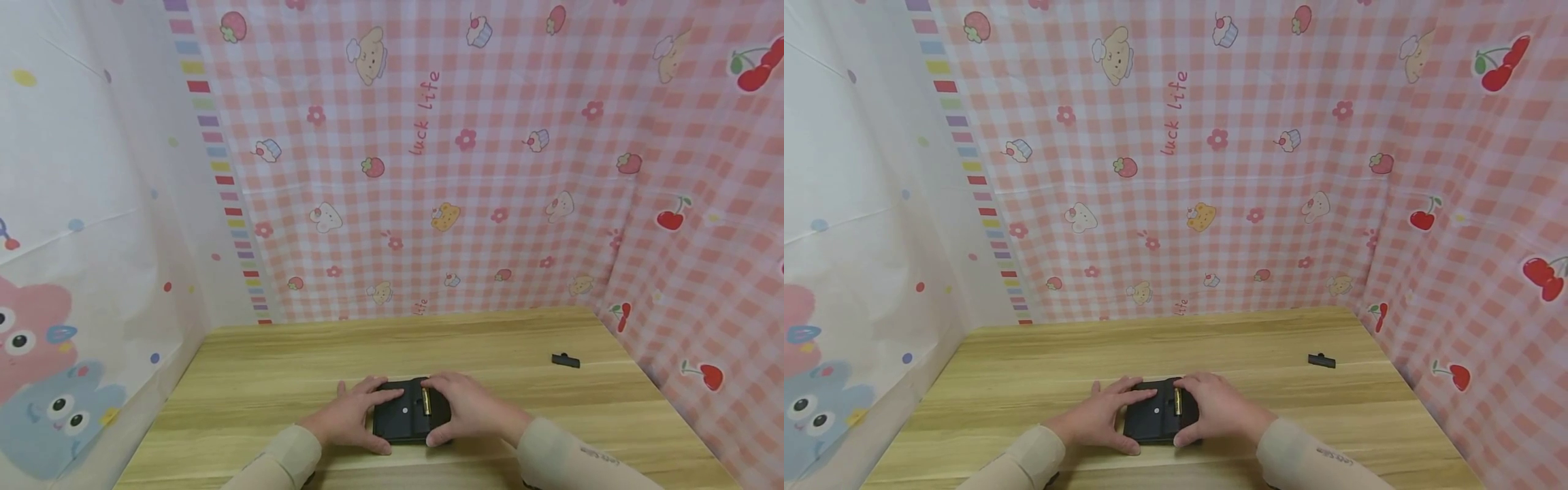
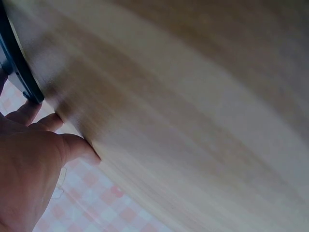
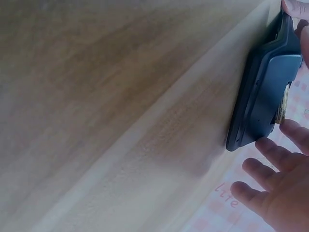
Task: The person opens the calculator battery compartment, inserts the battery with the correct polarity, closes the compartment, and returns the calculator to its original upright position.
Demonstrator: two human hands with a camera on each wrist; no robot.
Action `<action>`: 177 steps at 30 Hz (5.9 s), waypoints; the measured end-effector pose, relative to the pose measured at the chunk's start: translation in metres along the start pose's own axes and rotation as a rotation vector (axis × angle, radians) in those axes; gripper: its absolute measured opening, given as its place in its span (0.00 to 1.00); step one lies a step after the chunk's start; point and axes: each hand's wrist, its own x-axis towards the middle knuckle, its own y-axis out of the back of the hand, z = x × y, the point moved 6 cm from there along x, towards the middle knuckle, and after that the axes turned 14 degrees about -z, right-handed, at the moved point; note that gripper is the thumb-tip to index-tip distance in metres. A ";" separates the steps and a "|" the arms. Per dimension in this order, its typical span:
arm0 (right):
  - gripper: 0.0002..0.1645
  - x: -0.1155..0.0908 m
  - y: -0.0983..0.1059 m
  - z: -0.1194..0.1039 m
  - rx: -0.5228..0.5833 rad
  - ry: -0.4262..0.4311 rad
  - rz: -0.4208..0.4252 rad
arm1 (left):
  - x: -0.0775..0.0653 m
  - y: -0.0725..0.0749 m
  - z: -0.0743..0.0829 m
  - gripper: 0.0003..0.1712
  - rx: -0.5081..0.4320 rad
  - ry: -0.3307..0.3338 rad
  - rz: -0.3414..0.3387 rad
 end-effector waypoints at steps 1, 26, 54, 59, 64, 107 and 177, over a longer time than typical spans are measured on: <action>0.59 0.000 -0.001 0.000 -0.006 -0.002 0.001 | 0.000 0.000 0.000 0.55 -0.002 0.000 0.001; 0.54 0.003 -0.010 0.007 0.137 -0.026 0.015 | 0.001 -0.002 -0.002 0.54 0.004 0.002 0.001; 0.50 0.007 -0.013 0.012 0.288 0.012 0.009 | 0.001 -0.001 -0.002 0.55 -0.007 -0.014 0.007; 0.49 0.007 -0.013 0.012 0.299 0.010 0.007 | 0.001 -0.001 -0.001 0.55 -0.007 -0.009 0.003; 0.49 0.006 -0.012 0.012 0.287 0.016 0.021 | -0.001 0.000 0.002 0.55 -0.007 -0.012 0.000; 0.54 0.006 -0.014 0.016 0.240 0.062 0.035 | -0.001 -0.001 0.003 0.55 0.002 -0.018 0.004; 0.31 -0.089 0.096 0.113 -0.001 -0.335 0.321 | 0.001 0.002 0.002 0.57 0.067 0.032 0.034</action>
